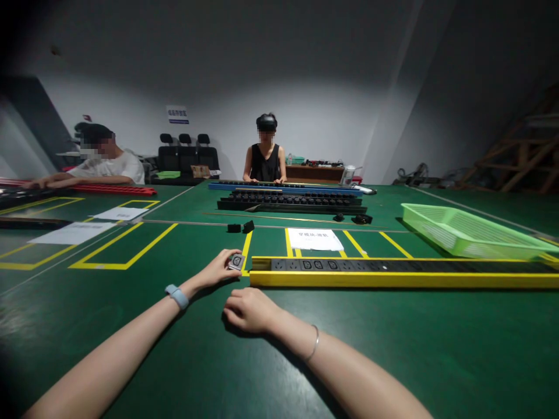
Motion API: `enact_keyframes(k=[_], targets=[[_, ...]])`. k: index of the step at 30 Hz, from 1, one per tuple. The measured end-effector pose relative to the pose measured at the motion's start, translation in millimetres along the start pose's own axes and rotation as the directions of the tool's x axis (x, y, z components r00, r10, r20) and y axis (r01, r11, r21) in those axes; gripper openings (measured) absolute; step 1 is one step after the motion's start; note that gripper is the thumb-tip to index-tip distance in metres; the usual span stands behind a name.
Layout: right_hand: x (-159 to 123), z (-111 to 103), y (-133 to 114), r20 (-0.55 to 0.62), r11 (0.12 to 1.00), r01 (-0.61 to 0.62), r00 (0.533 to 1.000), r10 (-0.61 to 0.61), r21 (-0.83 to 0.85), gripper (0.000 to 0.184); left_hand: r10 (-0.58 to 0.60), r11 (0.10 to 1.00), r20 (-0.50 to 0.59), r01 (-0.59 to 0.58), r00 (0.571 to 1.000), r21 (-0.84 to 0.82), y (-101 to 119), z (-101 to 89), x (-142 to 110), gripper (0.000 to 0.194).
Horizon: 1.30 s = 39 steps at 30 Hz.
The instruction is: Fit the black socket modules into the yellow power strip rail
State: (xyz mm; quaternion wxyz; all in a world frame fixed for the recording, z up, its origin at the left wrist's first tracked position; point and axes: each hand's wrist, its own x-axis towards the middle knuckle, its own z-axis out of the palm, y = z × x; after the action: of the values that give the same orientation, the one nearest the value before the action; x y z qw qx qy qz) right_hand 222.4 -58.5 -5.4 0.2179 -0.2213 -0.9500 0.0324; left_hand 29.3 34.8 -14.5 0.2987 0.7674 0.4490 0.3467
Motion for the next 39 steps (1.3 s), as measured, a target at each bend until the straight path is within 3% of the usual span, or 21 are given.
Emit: enact_keyframes(k=[5,12,19,29,39], targets=[[0,0,1,-0.006,1.000,0.007,1.000,-0.007,0.018,0.017,-0.091,0.944,0.189,0.146,0.978,-0.297,11,-1.5,-6,0.063],[0,-1,2,-0.009,0.999,0.004,1.000,-0.004,0.035,0.016,-0.111,0.729,0.181,0.204,0.977,-0.654,27,6.3,-9,0.065],[0,-1,2,-0.016,0.997,0.004,1.000,-0.003,0.073,0.016,-0.087,0.644,0.266,0.258,0.960,-0.720,19,1.3,-8,0.065],[0,-1,3,-0.021,0.996,0.007,1.000,-0.005,0.086,0.015,-0.077,0.666,0.298,0.271,0.952,-0.694,32,-0.6,-13,0.065],[0,0,3,-0.023,0.996,-0.006,1.000,0.008,0.092,0.014,-0.064,0.707,0.320,0.269,0.945,-0.654,29,1.2,-12,0.065]])
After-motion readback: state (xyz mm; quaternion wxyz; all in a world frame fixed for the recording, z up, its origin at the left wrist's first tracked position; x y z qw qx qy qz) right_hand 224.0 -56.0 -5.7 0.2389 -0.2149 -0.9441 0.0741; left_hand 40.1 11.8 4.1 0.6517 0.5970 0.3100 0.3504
